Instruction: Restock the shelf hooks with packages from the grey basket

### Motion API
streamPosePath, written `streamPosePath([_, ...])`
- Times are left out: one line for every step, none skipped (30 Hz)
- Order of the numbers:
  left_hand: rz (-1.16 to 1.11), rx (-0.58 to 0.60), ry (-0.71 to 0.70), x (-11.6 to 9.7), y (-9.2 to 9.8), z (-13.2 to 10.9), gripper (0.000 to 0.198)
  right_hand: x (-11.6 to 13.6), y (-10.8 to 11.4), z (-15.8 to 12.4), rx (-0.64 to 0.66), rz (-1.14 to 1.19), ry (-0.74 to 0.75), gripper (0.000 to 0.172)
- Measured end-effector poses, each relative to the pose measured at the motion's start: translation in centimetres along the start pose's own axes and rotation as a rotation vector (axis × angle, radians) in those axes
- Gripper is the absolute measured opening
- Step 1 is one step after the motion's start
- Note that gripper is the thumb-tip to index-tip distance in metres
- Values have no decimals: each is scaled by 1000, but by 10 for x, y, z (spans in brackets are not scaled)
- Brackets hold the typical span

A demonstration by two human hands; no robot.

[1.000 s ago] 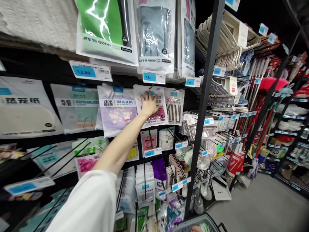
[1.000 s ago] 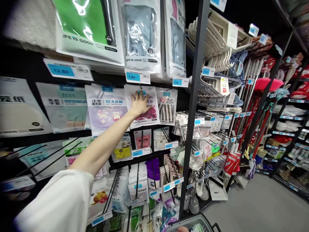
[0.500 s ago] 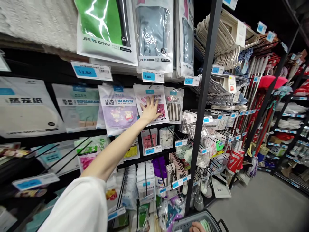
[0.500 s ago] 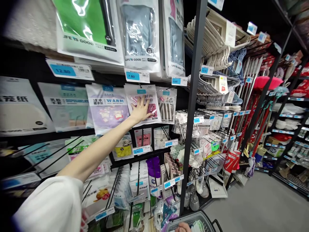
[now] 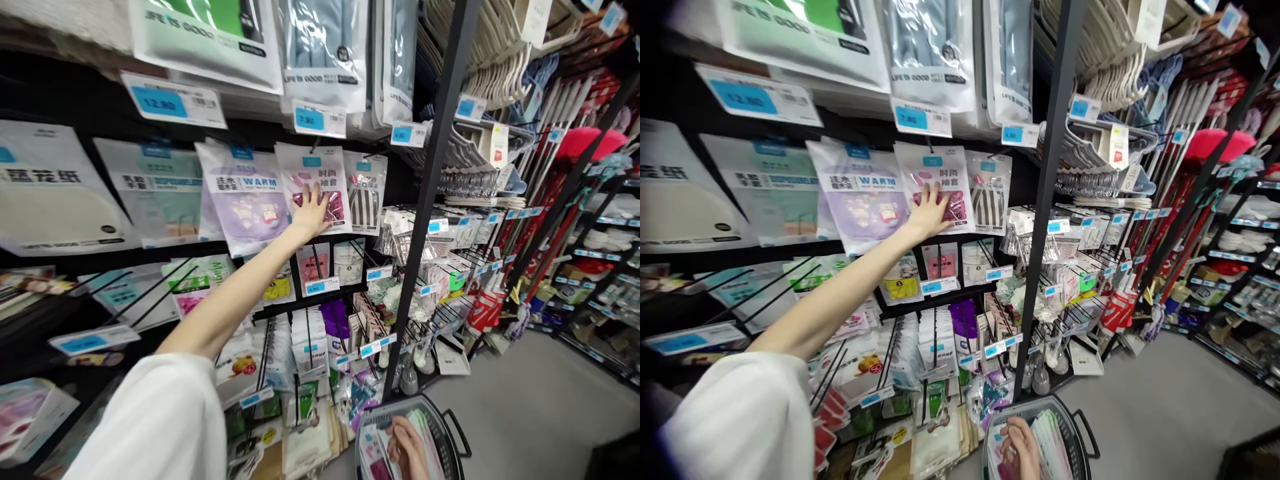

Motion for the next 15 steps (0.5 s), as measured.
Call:
streamPosePath([-3, -11, -32, -13, 10, -9, 79, 4, 3, -8, -75, 62, -18, 24])
streamPosePath([-8, -27, -95, -30, 23, -21, 72, 9, 4, -15, -115, 109, -24, 29])
streamPosePath([-26, -49, -179, -49, 36, -38, 65, 13, 4, -21, -130, 158, -36, 32])
streamPosePath([-55, -62, -264, -69, 50, -58, 60, 16, 4, -26, -135, 213, -53, 35])
streamPosePath([-88, -59, -338, -87, 60, -81, 57, 18, 3, -29, -132, 280, -71, 39])
streamPosePath([-124, -67, -409, -104, 68, -107, 56, 20, 3, -31, -118, 370, -90, 40])
streamPosePath([-179, -98, -461, -120, 72, -135, 53, 20, 4, -31, -115, 475, -112, 39])
streamPosePath([-254, -142, -499, -134, 72, -164, 50, 19, 4, -29, -108, 577, -133, 36])
streamPosePath([-364, -172, -571, -151, 64, -196, 46, 16, 5, -27, -122, 668, -180, 31])
streamPosePath([-515, -148, -682, -171, 47, -231, 44, 12, 3, -24, -130, 748, -235, 26])
streamPosePath([-670, -49, -772, -191, 20, -265, 43, 8, -2, -20, -122, 805, -295, 21])
streamPosePath([-795, 117, -832, -211, -15, -297, 44, 5, -9, -17, -106, 837, -356, 19])
streamPosePath([-883, 293, -852, -230, -55, -328, 43, 4, -18, -15, -86, 853, -406, 21])
streamPosePath([-936, 477, -809, -243, -97, -354, 43, 5, -28, -13, -63, 856, -444, 24])
streamPosePath([-956, 655, -700, -252, -138, -376, 43, 8, -37, -12, -48, 844, -465, 27])
Point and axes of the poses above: each hand's wrist, its own z-axis towards the middle knuckle, its own y-axis out of the back of the hand, x = y × z, the point moved 7 cm from there along z, towards the middle knuckle, and after that the axes turned 8 degrees about -z, right-handed, at the moved point
